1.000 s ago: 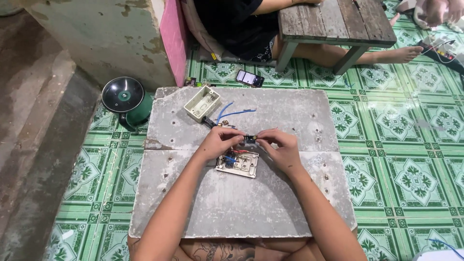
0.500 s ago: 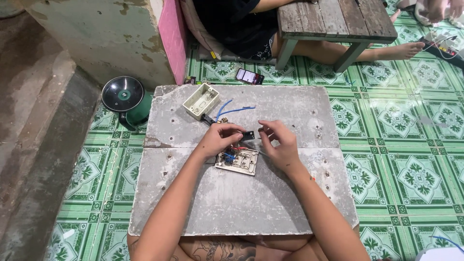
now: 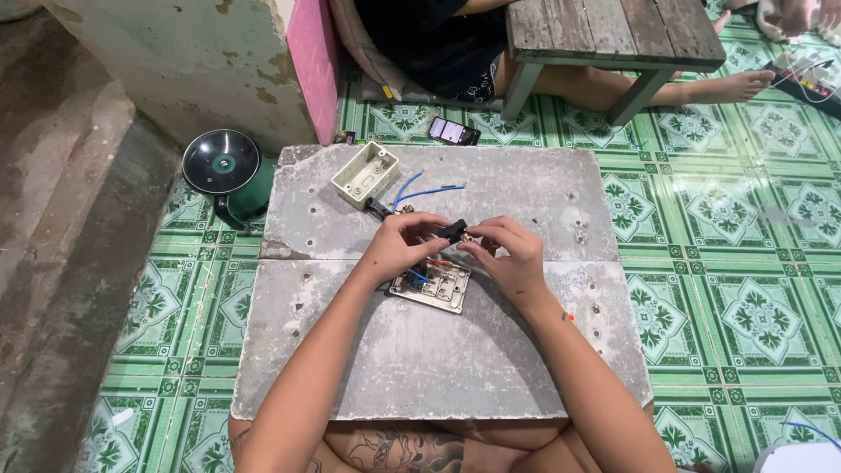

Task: Unscrewing terminals on an electrical switch and removing wires using a screwdriver.

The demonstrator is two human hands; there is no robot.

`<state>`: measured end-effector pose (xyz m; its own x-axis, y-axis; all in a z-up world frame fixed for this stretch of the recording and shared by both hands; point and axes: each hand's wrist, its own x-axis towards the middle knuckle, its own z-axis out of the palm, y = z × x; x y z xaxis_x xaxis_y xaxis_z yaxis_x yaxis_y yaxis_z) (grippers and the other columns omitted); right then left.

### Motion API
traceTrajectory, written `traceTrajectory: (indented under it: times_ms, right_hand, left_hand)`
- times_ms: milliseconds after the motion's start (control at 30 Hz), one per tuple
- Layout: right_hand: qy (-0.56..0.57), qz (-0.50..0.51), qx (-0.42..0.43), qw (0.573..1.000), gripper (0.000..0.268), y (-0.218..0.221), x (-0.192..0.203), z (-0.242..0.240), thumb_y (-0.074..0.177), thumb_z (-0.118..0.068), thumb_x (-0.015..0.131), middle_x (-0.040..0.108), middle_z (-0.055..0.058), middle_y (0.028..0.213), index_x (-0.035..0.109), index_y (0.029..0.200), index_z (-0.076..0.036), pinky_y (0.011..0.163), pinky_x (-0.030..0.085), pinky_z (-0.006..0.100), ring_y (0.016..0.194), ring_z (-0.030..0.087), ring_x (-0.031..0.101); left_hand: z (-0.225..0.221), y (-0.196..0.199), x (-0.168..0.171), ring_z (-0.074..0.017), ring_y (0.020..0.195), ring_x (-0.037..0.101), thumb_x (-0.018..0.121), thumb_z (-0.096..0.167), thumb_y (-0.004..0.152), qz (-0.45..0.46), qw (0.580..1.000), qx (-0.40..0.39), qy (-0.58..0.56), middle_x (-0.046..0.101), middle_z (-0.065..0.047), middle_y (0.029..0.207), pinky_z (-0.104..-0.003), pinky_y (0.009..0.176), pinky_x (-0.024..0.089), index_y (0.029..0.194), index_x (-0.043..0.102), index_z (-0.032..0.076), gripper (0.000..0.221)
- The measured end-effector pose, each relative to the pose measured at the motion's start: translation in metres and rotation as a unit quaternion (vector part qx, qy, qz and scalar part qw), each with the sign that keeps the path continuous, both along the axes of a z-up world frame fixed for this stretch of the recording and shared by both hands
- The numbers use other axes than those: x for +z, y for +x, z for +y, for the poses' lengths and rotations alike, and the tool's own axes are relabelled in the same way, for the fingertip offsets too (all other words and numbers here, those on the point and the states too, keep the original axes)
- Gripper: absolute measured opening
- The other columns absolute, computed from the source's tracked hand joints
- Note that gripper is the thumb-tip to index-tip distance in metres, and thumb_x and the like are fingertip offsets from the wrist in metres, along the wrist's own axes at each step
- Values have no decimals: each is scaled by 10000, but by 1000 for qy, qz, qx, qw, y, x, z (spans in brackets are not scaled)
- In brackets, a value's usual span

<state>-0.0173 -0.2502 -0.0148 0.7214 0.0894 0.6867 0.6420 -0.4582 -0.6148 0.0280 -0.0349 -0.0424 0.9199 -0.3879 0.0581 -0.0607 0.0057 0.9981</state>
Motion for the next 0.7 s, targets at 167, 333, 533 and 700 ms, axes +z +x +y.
traceTrajectory:
  times_ms: [167,333,533,700]
  right_hand:
    - [36,14,1,999,157,0,1,3,827,-82,875,745,68,809,785,954,-62,518,558,261,573,173,659]
    - [40,20,10,999,157,-1,2,4,834,-49,863,739,88,821,774,963,-46,507,563,264,574,190,666]
    - [50,17,18,998,145,-2,7,4,874,18,804,741,94,915,772,1008,-27,565,594,267,659,180,700]
    - [135,68,55,987,142,1,-2,1,935,57,722,725,141,922,731,1073,25,580,611,305,705,192,711]
  left_hand:
    - [1,-5,11,-145,759,695,870,61,768,10,1000,-16,-15,770,-139,956,-269,656,605,1126,763,63,374]
    - [2,0,5,-149,739,681,867,81,776,3,1000,-15,-22,773,-154,946,-278,642,601,1122,766,53,362]
    - [2,12,-12,-160,652,689,758,162,907,11,999,0,-46,747,-146,770,-283,569,596,1115,775,59,233]
    - [0,13,-14,-186,617,692,695,142,943,32,994,-1,-102,744,-187,771,-284,531,586,1161,741,4,262]
